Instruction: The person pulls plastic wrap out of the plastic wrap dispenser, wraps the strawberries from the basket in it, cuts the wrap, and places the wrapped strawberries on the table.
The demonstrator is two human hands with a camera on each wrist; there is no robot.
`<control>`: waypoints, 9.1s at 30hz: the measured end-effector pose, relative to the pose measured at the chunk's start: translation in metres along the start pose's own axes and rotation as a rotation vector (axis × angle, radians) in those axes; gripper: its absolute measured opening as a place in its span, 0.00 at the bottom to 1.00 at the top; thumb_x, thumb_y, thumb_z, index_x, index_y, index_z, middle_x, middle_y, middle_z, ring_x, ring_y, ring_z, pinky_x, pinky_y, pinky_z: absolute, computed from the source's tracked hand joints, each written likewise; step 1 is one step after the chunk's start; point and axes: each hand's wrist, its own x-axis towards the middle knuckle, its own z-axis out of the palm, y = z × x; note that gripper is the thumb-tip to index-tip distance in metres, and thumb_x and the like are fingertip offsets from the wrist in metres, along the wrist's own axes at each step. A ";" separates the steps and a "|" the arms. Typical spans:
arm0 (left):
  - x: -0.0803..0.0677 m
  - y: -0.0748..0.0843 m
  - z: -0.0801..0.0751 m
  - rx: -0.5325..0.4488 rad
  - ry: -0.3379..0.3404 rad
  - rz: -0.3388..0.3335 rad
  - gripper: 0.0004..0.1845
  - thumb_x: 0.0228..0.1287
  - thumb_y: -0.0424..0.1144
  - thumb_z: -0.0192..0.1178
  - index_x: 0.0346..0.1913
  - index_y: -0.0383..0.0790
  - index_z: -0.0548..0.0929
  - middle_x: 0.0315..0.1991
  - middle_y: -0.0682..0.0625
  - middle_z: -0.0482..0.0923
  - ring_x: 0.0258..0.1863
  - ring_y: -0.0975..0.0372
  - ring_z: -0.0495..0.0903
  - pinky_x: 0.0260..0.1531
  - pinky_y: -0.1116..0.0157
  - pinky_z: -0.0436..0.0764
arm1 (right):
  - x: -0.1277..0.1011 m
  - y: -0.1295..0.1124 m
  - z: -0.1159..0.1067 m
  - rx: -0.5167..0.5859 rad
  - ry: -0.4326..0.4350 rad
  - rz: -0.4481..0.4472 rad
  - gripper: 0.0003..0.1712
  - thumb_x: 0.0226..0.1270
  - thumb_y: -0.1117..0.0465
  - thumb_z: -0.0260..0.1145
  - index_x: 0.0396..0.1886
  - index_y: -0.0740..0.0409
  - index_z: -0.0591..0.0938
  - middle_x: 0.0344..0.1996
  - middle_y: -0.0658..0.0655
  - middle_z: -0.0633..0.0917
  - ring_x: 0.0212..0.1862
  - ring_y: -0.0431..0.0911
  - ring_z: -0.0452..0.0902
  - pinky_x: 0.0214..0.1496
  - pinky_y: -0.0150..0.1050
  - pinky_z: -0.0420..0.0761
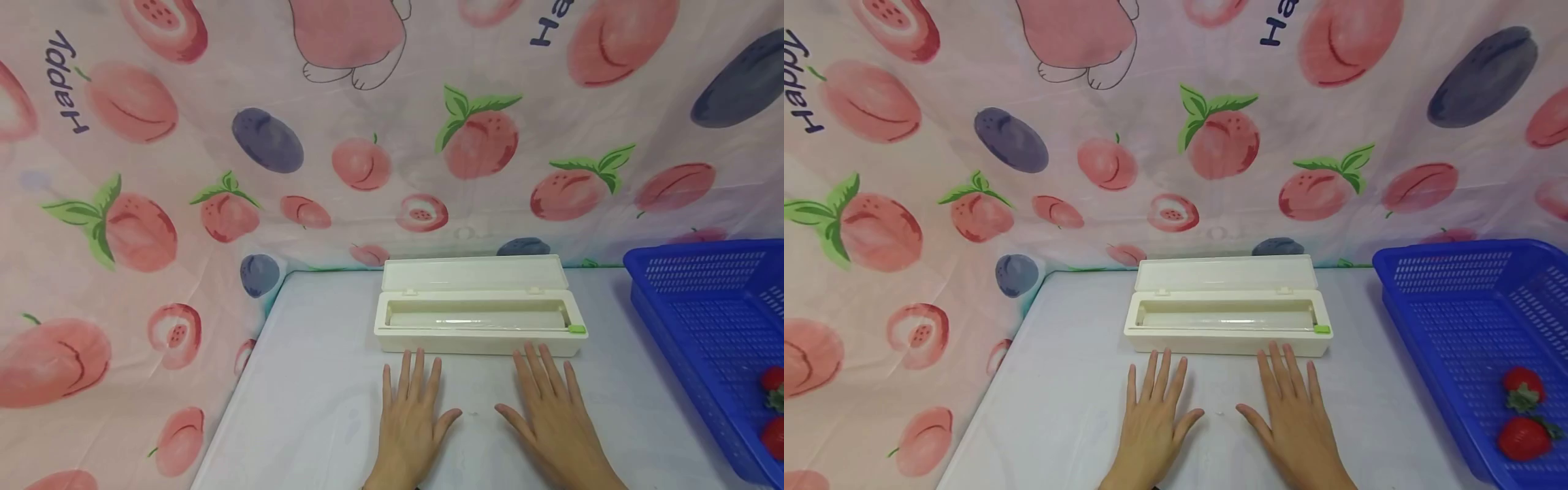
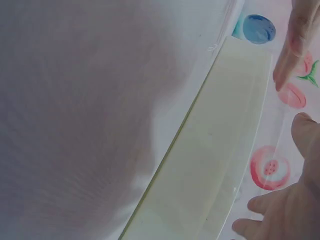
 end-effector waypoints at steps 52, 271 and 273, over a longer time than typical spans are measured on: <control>0.067 -0.045 -0.021 -0.254 0.123 0.049 0.20 0.66 0.40 0.66 0.59 0.38 0.80 0.53 0.47 0.81 0.55 0.55 0.79 0.59 0.59 0.77 | 0.065 0.049 -0.033 0.138 0.204 -0.201 0.23 0.72 0.58 0.64 0.58 0.70 0.76 0.49 0.66 0.79 0.53 0.61 0.75 0.53 0.57 0.77; 0.135 -0.108 -0.046 -0.754 0.175 -0.065 0.04 0.68 0.36 0.62 0.39 0.39 0.85 0.35 0.49 0.87 0.37 0.62 0.86 0.41 0.66 0.85 | 0.121 0.092 -0.085 0.462 0.077 -0.041 0.05 0.64 0.66 0.70 0.36 0.51 0.88 0.33 0.50 0.89 0.39 0.30 0.82 0.40 0.14 0.72; 0.136 -0.108 -0.048 -0.764 0.187 -0.064 0.05 0.68 0.36 0.62 0.39 0.39 0.85 0.35 0.49 0.87 0.38 0.61 0.86 0.43 0.66 0.85 | 0.123 0.091 -0.088 0.468 0.081 -0.040 0.06 0.64 0.67 0.70 0.36 0.52 0.88 0.33 0.50 0.89 0.38 0.27 0.80 0.42 0.12 0.71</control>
